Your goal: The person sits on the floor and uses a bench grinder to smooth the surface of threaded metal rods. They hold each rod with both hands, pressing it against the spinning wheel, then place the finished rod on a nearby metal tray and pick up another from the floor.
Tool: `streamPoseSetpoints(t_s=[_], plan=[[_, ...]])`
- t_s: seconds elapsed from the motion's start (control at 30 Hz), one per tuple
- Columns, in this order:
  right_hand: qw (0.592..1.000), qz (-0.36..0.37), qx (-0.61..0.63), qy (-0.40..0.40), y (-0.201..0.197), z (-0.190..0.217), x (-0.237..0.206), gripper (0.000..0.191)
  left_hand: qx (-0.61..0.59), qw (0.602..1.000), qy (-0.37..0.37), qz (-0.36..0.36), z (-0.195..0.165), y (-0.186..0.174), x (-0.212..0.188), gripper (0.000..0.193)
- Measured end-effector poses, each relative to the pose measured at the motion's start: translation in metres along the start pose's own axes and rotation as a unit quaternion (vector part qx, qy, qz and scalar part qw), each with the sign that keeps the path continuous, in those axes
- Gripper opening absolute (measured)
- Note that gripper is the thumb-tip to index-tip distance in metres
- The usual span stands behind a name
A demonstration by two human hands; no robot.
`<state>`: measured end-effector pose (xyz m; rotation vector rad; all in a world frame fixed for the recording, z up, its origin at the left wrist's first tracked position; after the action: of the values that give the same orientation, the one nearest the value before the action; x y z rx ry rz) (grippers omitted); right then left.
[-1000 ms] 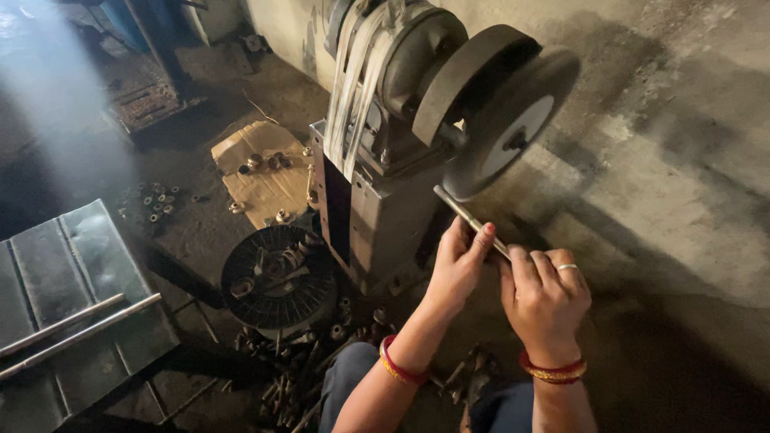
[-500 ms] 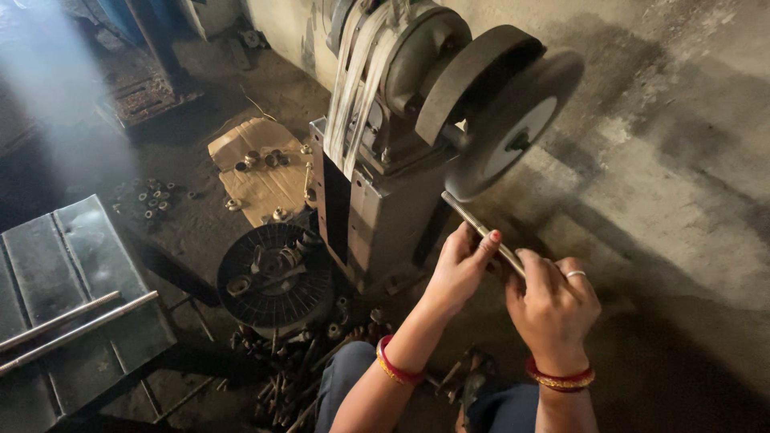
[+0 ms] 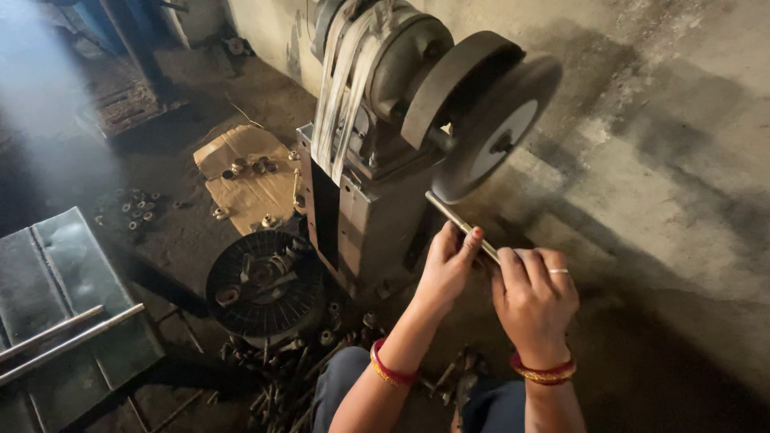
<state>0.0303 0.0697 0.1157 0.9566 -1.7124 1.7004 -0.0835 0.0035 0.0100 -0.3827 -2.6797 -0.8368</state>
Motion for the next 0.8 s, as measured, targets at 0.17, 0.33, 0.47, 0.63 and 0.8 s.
streamPoseSetpoints(t_s=[0.17,0.33,0.47,0.63,0.8], plan=[[1.0,-0.014,0.002,0.005,-0.007,0.001,0.005,0.018,0.031,0.999,-0.004,-0.006,0.008,-0.003,-0.001,0.024],[1.0,-0.015,0.019,0.0,0.003,0.006,0.011,0.017,-0.022,1.0,-0.01,-0.011,0.003,-0.01,0.007,0.022],[1.0,0.002,0.026,0.0,0.009,0.006,0.012,0.019,-0.031,0.999,-0.003,-0.029,0.001,-0.011,0.009,0.021],[1.0,0.024,0.006,-0.004,0.005,0.002,0.007,0.017,-0.03,0.999,-0.026,-0.009,0.011,-0.003,0.002,0.019],[0.999,0.018,0.032,0.001,-0.001,0.0,0.003,0.02,-0.005,1.0,-0.009,-0.012,0.01,-0.003,-0.002,0.02]])
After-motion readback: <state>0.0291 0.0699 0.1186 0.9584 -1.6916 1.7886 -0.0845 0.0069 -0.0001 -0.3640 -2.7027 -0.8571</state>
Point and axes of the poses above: each hand's wrist, its own x-axis towards the middle knuckle, its own y-axis out of the palm, z = x × y, the point moved 7 cm from there along x, towards the middle knuckle, and after that the axes turned 6 degrees about y, right-handed, at the moved point
